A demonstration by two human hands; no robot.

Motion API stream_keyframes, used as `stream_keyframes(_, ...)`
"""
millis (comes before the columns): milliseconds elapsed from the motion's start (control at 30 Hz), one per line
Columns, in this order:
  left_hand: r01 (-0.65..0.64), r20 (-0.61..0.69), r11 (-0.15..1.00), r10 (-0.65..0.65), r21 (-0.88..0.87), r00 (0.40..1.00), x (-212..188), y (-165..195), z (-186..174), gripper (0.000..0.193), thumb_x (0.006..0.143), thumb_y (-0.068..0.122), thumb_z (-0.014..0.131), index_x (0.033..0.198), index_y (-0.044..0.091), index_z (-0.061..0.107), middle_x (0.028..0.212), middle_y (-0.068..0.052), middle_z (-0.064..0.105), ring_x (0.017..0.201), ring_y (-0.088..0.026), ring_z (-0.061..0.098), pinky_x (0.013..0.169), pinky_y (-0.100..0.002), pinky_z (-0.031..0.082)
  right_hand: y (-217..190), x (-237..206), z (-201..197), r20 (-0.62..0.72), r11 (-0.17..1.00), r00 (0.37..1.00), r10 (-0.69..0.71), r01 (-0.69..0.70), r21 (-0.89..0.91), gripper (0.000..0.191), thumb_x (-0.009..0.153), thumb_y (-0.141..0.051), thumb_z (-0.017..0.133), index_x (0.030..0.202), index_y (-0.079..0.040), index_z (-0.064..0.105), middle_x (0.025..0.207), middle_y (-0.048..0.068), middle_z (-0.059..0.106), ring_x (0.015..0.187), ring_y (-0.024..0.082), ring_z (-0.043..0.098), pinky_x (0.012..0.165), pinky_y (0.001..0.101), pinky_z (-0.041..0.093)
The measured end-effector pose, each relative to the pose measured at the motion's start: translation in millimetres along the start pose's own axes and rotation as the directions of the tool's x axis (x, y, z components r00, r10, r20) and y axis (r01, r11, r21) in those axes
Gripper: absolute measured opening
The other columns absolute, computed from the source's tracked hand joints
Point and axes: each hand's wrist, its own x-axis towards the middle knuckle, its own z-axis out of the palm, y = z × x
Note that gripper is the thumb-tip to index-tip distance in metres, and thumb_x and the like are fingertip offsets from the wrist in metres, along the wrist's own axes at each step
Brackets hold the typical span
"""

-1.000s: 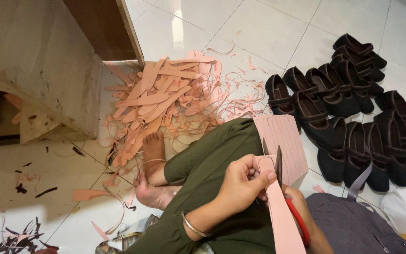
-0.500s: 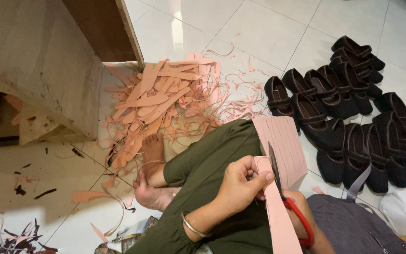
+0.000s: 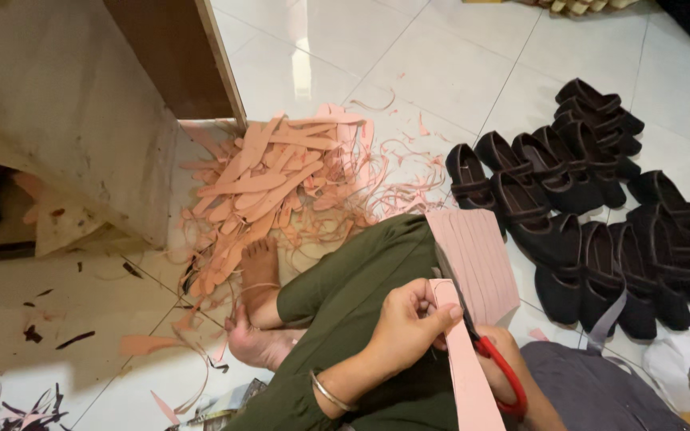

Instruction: The person sits on the floor and cuts elongated pink foam shoe components with red-handled scissors, following drawn outlines on the sheet. They cut out each piece one at a time, trim the edges, and place the finished pieces onto a growing pile of cut components beside them.

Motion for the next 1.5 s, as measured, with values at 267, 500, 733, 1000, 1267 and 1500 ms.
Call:
stream_keyframes(267,-0.088,-0.091,0.981,0.073,-0.171,0.993,-4.4,40.8,-14.6,0.012,0.1,0.011,0.067,0.106,0.004,0.06,0.088,-0.007,0.069,0.073,-0.012,0.064,0.063,-0.026,0.05,14.6,1.7,-32.5,-0.246,0.999,0.968,-0.044,0.039,-0.028,0.028,0.084,-0.026,0.073,0.096,0.0,0.072,0.068,0.006,0.069,0.059,0.014,0.061,0.055,0.0297,0.049)
stream_keyframes(500,-0.457,-0.283,0.83,0.377,-0.319,0.882,-71.3,145.8,-81.7,0.012,0.102,0.014,0.062,0.108,0.005,0.056,0.093,-0.011,0.068,0.087,-0.024,0.069,0.081,-0.038,0.057,36.0,17.5,-31.1,-0.401,0.903,0.864,-0.305,0.129,-0.409,0.05,0.069,-0.031,0.088,0.103,-0.001,0.068,0.102,0.007,0.077,0.091,0.018,0.071,0.083,0.033,0.054)
stream_keyframes(733,-0.739,-0.572,0.63,0.523,-0.24,0.632,-156.9,186.3,-142.0,0.014,0.107,0.019,0.057,0.118,0.01,0.056,0.1,-0.006,0.058,0.094,-0.021,0.059,0.085,-0.035,0.05,47.7,34.1,43.7,-0.311,0.747,0.932,-0.183,-0.074,-0.66,0.101,0.057,-0.039,0.097,0.138,-0.005,0.048,0.109,0.017,0.07,0.103,0.032,0.068,0.088,0.0393,0.054)
stream_keyframes(1000,-0.641,-0.472,0.534,0.434,-0.551,0.767,-165.7,203.6,-224.6,0.016,0.109,0.016,0.054,0.118,0.004,0.061,0.1,-0.007,0.056,0.088,-0.019,0.052,0.08,-0.033,0.047,12.2,2.8,61.8,-0.674,0.831,0.684,-0.279,-0.18,-0.527,0.048,0.073,-0.028,0.079,0.118,-0.017,0.066,0.09,0.014,0.077,0.085,0.031,0.076,0.078,0.0403,0.057)
stream_keyframes(1267,-0.566,-0.349,0.618,0.447,-0.545,0.824,-136.8,224.5,-258.0,0.019,0.096,0.013,0.057,0.113,0.005,0.059,0.102,-0.009,0.053,0.085,-0.02,0.05,0.077,-0.033,0.046,-129.3,-34.9,20.0,-0.485,0.53,0.289,-0.826,0.105,-0.841,0.03,0.091,-0.015,0.073,0.118,-0.002,0.067,0.095,0.013,0.071,0.082,0.019,0.068,0.079,0.0359,0.055)
stream_keyframes(1500,-0.458,-0.215,0.772,0.405,-0.44,0.889,-92.7,235.3,-248.0,0.019,0.095,0.007,0.057,0.113,0.0,0.057,0.094,-0.006,0.053,0.081,-0.016,0.054,0.077,-0.033,0.051,-241.3,71.4,74.0,-0.246,0.321,0.313,-0.917,0.213,-0.923,0.024,0.098,-0.012,0.073,0.114,0.003,0.066,0.097,0.013,0.07,0.08,0.016,0.068,0.076,0.0312,0.056)
